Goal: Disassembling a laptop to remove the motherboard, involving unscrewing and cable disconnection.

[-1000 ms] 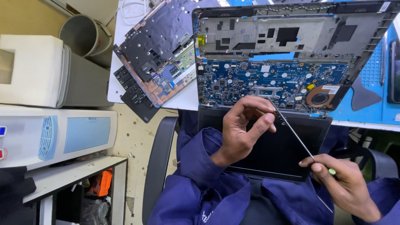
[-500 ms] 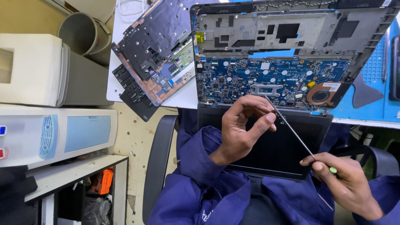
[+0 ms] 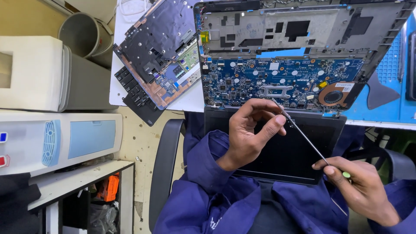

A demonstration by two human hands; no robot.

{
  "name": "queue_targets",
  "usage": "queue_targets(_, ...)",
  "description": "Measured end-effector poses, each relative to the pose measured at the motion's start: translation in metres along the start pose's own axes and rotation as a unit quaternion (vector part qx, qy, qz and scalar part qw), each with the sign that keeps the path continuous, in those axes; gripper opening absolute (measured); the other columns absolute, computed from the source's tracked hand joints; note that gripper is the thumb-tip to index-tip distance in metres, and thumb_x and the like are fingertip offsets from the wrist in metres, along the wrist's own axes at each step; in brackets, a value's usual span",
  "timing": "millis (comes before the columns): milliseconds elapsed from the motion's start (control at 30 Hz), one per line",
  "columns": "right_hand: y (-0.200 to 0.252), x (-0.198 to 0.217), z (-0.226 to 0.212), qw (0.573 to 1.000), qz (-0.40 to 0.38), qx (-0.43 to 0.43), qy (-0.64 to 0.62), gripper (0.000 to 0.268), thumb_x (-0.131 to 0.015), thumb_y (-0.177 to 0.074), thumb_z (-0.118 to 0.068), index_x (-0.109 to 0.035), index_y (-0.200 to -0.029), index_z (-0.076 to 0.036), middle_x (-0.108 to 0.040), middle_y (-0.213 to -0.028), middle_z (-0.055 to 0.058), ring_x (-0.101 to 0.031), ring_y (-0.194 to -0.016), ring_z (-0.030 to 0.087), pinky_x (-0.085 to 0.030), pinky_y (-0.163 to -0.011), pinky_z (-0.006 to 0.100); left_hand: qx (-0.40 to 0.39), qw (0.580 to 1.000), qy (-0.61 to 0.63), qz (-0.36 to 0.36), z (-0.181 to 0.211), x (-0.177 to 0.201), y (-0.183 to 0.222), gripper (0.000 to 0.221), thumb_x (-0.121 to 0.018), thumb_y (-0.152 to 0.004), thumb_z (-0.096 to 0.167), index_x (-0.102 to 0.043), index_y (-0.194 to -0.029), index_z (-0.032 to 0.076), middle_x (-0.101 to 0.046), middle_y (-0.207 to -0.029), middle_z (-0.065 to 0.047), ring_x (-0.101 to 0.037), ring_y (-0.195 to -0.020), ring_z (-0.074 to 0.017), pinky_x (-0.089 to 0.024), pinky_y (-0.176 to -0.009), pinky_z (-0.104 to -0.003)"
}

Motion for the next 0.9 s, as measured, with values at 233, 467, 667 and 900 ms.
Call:
queue_targets(233, -0.004, 0.000, -0.007, 0.999, 0.021, 0.047, 0.018, 0.023, -0.061, -0.095, -0.028, -0.078, -0.093, -0.012, -0.080, -0.074, -0.004, -0.057, -0.045, 0.009, -0.045, -0.050, 0.024, 0.003, 1.000, -0.004, 0.007, 0.004, -0.002, -0.001, 0.013, -0.071, -0.102, 0.013, -0.063, -0.111, 0.008, -0.071, -0.098, -0.007, -0.072, -0.074, -0.0183, -0.063, -0.074, -0.028)
queue_targets(467, -0.005, 0.000, -0.013, 0.997, 0.025, 0.077, 0.006, 0.023, -0.060, -0.096, -0.026, -0.077, -0.095, -0.011, -0.068, -0.058, -0.004, -0.041, -0.037, 0.010, -0.035, -0.043, 0.026, -0.012, 0.998, 0.053, 0.020, 0.000, -0.004, 0.000, 0.012, -0.072, -0.100, 0.006, -0.063, -0.108, 0.006, -0.071, -0.101, -0.013, -0.072, -0.073, -0.0222, -0.066, -0.068, -0.030)
queue_targets(667, -0.001, 0.002, -0.004, 0.999, 0.017, 0.026, 0.037, 0.026, -0.060, -0.096, -0.028, -0.080, -0.093, -0.012, -0.082, -0.077, -0.004, -0.068, -0.052, 0.008, -0.049, -0.054, 0.025, -0.088, 0.995, 0.031, 0.025, 0.001, -0.007, 0.004, 0.017, -0.077, -0.093, -0.003, -0.064, -0.102, 0.004, -0.068, -0.105, -0.017, -0.075, -0.101, -0.0283, -0.069, -0.075, -0.029)
queue_targets(900, -0.001, 0.001, -0.002, 0.999, 0.015, 0.011, 0.044, 0.027, -0.060, -0.094, -0.028, -0.080, -0.092, -0.009, -0.083, -0.076, -0.002, -0.072, -0.051, 0.009, -0.052, -0.051, 0.023, -0.144, 0.989, -0.031, 0.030, 0.007, -0.007, 0.003, 0.021, -0.082, -0.089, -0.004, -0.068, -0.098, 0.008, -0.072, -0.105, -0.013, -0.078, -0.102, -0.0272, -0.070, -0.085, -0.029)
Point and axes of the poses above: each hand's wrist, its own y-axis away from the middle knuckle, its own x-axis out of the back of the hand, z = x × y, the point moved 2 cm from there along -y, towards the middle knuckle
